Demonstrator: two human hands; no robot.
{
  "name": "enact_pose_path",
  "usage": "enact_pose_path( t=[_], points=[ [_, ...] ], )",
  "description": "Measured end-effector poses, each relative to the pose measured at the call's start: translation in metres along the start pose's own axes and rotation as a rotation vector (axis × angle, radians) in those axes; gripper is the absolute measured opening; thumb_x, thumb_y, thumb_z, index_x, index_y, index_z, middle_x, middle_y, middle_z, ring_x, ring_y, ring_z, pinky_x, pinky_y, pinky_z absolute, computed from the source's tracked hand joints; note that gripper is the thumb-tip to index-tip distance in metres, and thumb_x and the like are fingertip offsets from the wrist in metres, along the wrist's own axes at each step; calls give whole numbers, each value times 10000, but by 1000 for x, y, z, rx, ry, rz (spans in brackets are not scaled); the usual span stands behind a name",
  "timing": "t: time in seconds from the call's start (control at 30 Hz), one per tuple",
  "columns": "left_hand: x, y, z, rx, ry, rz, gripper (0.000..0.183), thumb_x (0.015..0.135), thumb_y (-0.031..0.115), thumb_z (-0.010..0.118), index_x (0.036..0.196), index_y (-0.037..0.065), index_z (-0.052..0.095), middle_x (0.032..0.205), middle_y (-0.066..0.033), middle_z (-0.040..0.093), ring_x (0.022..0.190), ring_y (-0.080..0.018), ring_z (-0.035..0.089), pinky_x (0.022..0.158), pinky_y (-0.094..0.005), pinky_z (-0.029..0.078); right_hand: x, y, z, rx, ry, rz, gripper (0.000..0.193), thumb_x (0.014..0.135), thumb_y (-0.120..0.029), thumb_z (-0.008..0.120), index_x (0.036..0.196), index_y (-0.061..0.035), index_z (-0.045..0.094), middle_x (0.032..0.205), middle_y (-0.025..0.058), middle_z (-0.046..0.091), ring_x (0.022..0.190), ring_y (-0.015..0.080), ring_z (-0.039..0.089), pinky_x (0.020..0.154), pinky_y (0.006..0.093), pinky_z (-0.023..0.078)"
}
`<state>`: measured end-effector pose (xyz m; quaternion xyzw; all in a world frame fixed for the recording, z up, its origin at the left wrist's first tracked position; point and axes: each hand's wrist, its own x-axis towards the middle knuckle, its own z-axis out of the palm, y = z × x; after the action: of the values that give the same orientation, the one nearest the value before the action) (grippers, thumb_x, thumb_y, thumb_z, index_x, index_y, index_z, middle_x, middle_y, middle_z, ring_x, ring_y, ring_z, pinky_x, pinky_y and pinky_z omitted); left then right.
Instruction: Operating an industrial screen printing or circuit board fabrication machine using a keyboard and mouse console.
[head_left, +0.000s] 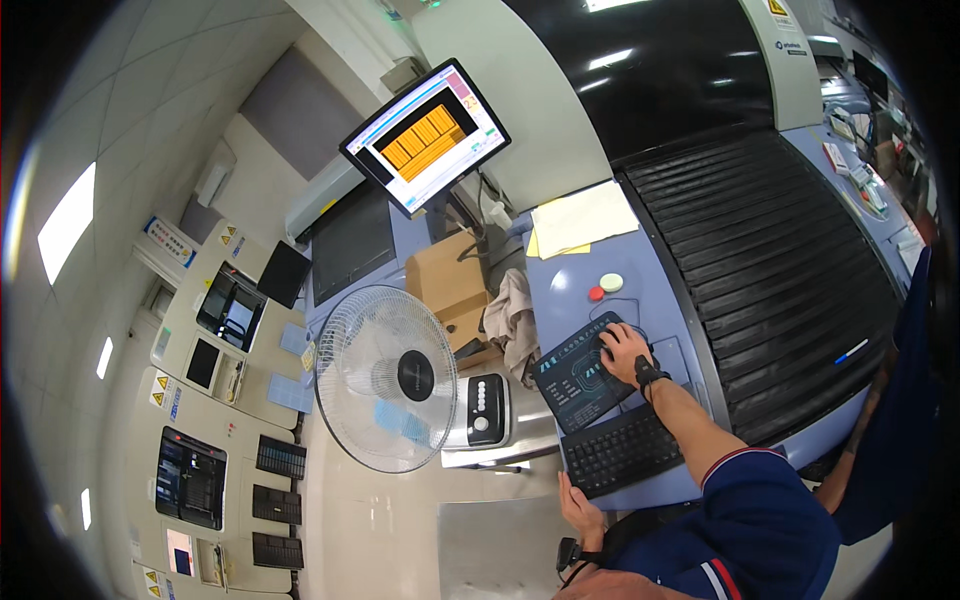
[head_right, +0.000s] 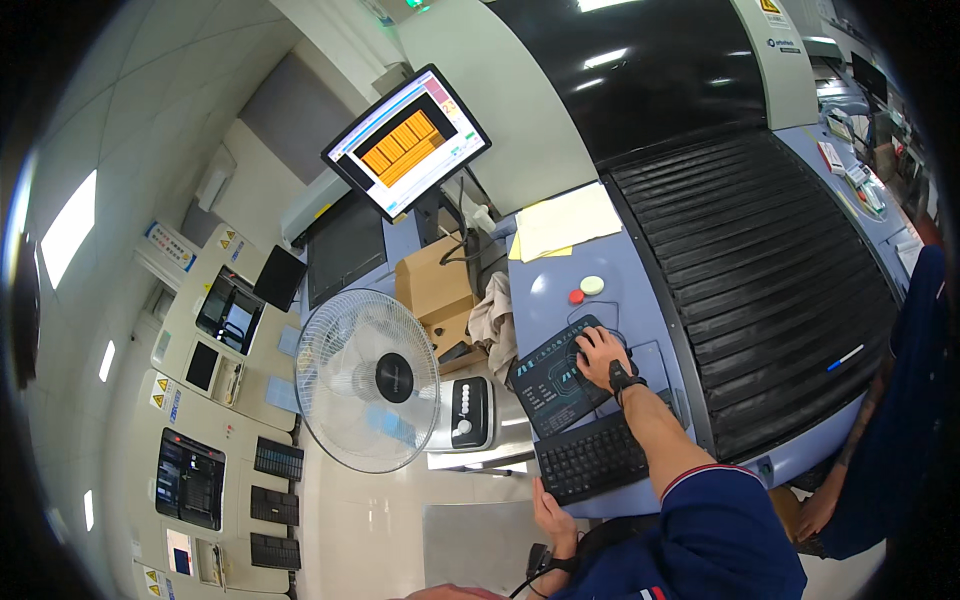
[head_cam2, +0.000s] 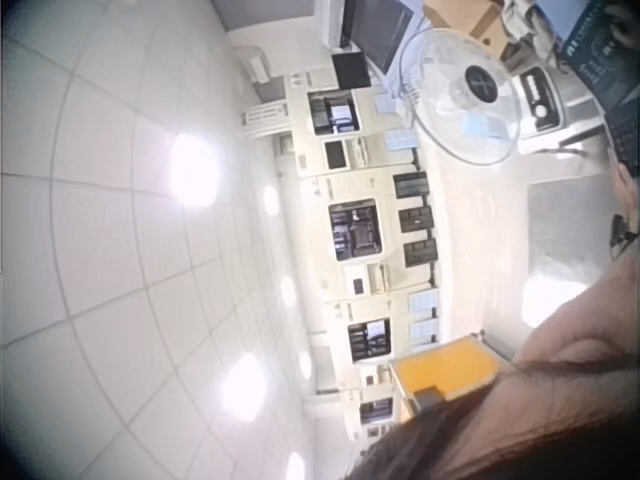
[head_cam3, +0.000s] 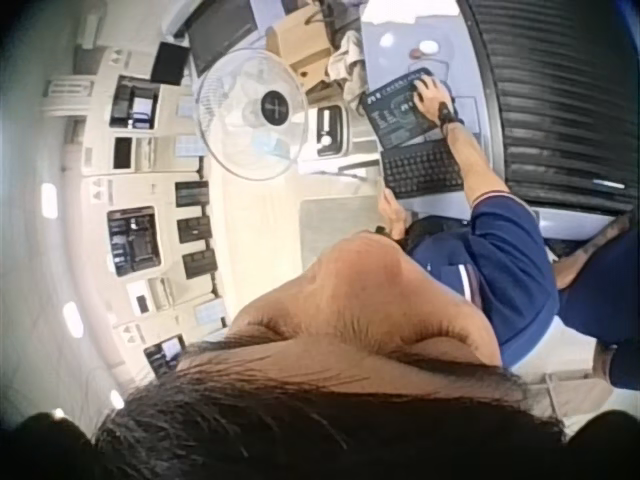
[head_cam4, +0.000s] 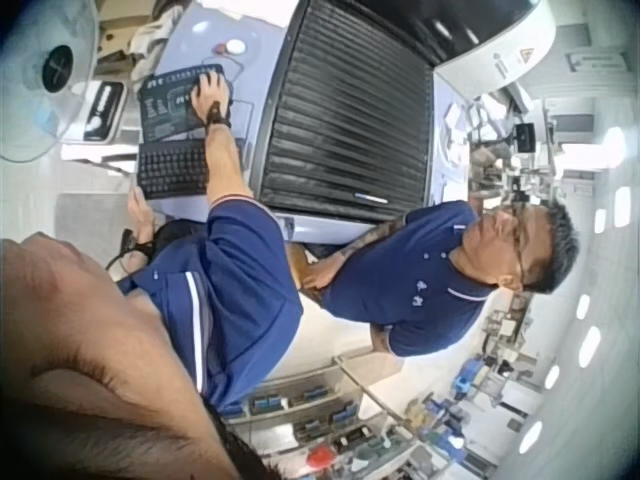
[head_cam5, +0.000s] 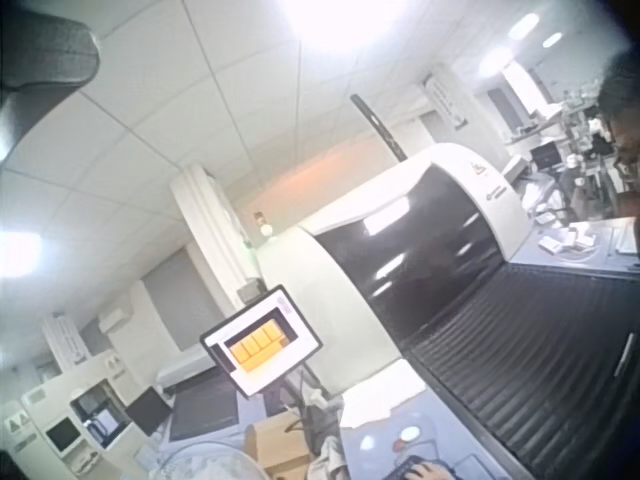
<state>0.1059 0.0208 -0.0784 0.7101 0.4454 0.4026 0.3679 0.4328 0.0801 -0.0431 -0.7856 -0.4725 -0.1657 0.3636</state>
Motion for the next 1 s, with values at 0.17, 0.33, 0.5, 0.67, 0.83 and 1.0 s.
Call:
enact_pose_path(
  t=[0.17,0.33,0.5,0.67,0.83,1.0],
  points=[
    [3,-10,9,5,62,24,510,1056,249,398,1326,-118,625,1380,-308,624,1296,-446,598,1129,-451,429,5,2,-2,-31,12,34,344,888,-192,700,1199,-54,648,1291,142,600,1225,356,564,1024,476,505],
    [3,-11,8,-18,73,13,508,1050,237,389,1314,-122,632,1382,-310,623,1294,-447,600,1127,-454,432,4,2,1,-48,6,34,340,881,-189,699,1188,-53,646,1285,141,599,1217,355,563,1005,478,507],
    [3,-7,8,-37,60,11,506,1050,225,379,1318,-125,630,1387,-316,617,1299,-442,599,1128,-451,430,3,3,2,-56,17,38,336,873,-186,698,1178,-55,643,1270,143,600,1209,355,564,998,485,509],
    [3,-7,7,-46,83,19,498,1055,234,396,1308,-121,638,1381,-309,624,1279,-456,608,1113,-454,444,5,0,3,-34,19,35,337,871,-188,699,1177,-59,642,1268,140,602,1209,355,564,996,485,509],
    [3,-7,10,-48,76,7,505,1066,248,392,1306,-123,637,1373,-316,626,1267,-464,615,1104,-458,451,4,3,0,-57,6,43,342,871,-184,701,1184,-57,644,1271,138,604,1216,350,563,996,477,511],
    [4,-7,8,-46,82,12,509,1068,257,395,1307,-122,636,1374,-320,623,1269,-467,613,1105,-458,451,5,2,2,-48,-8,51,350,871,-185,702,1190,-54,643,1274,136,603,1225,348,561,1005,475,509]
  ],
)
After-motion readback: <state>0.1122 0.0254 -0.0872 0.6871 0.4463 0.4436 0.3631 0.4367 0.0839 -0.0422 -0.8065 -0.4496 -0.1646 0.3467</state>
